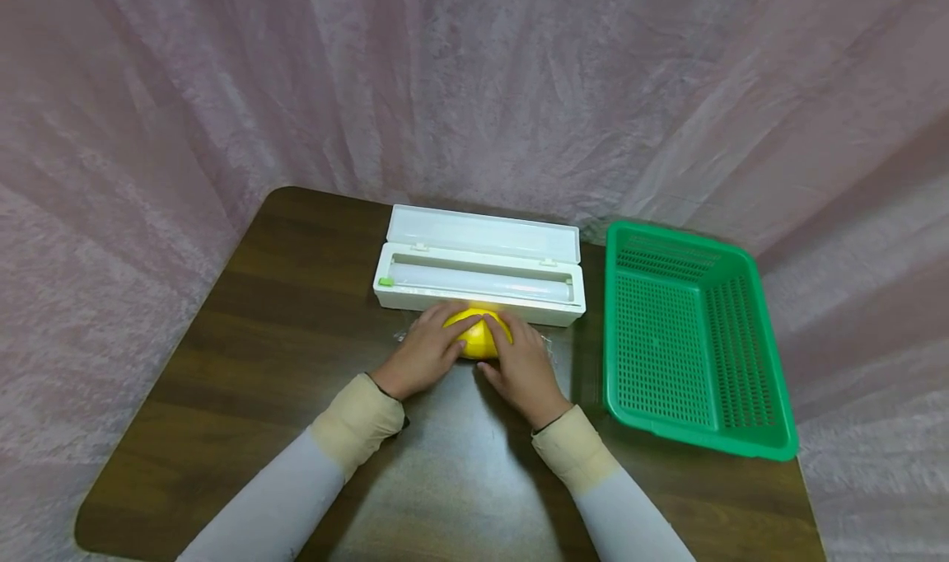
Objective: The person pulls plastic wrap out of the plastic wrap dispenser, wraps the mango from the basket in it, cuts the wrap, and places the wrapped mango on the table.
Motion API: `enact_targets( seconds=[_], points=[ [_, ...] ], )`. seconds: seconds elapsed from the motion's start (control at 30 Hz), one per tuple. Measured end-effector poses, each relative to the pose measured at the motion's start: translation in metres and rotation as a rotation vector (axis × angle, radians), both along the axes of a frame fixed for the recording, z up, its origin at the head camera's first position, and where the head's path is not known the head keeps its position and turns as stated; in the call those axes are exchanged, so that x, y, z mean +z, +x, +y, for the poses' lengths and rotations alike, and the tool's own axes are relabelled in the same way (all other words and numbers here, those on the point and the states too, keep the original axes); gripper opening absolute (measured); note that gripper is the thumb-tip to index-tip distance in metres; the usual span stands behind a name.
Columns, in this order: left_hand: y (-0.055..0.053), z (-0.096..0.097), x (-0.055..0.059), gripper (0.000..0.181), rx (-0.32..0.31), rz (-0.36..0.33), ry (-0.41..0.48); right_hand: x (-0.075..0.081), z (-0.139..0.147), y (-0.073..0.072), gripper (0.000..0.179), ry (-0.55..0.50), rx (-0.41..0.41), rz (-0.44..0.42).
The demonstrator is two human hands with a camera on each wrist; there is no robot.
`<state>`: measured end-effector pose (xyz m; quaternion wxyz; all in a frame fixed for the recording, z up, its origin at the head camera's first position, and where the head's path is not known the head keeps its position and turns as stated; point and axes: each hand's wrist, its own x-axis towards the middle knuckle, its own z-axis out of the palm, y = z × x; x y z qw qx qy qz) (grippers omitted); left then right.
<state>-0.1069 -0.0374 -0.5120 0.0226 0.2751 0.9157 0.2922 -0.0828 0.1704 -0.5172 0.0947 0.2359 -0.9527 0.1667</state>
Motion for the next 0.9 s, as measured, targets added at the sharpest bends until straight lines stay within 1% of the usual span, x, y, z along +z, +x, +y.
enact_targets(
  seconds=[0.13, 0.3, 0.43, 0.5, 0.6, 0.73, 0.83, 0.9],
  points=[
    [-0.001, -0.001, 0.001, 0.045, -0.015, -0.021, 0.008, -0.003, 0.002, -0.004, 0.075, 0.015, 0.002, 0.0],
    [-0.004, -0.002, 0.002, 0.045, -0.018, -0.036, 0.002, -0.001, 0.007, -0.012, 0.071, -0.007, 0.054, -0.004],
    [-0.005, -0.004, 0.008, 0.042, -0.016, -0.082, 0.042, 0.005, 0.012, -0.018, 0.069, -0.059, 0.092, -0.071],
    [-0.005, -0.005, 0.011, 0.041, -0.016, -0.11, 0.061, 0.009, 0.013, -0.019, 0.069, -0.078, 0.102, -0.118],
    [-0.005, -0.005, 0.013, 0.042, -0.014, -0.133, 0.071, 0.013, 0.016, -0.021, 0.071, -0.102, 0.112, -0.179],
    [-0.006, -0.006, 0.014, 0.041, -0.007, -0.145, 0.087, 0.017, 0.019, -0.023, 0.071, -0.164, 0.135, -0.229],
    [-0.006, -0.005, 0.016, 0.037, 0.007, -0.138, 0.11, 0.019, 0.02, -0.025, 0.069, -0.204, 0.152, -0.248],
    [-0.005, -0.004, 0.018, 0.036, 0.021, -0.125, 0.12, 0.021, 0.021, -0.025, 0.067, -0.211, 0.155, -0.256]
  ],
)
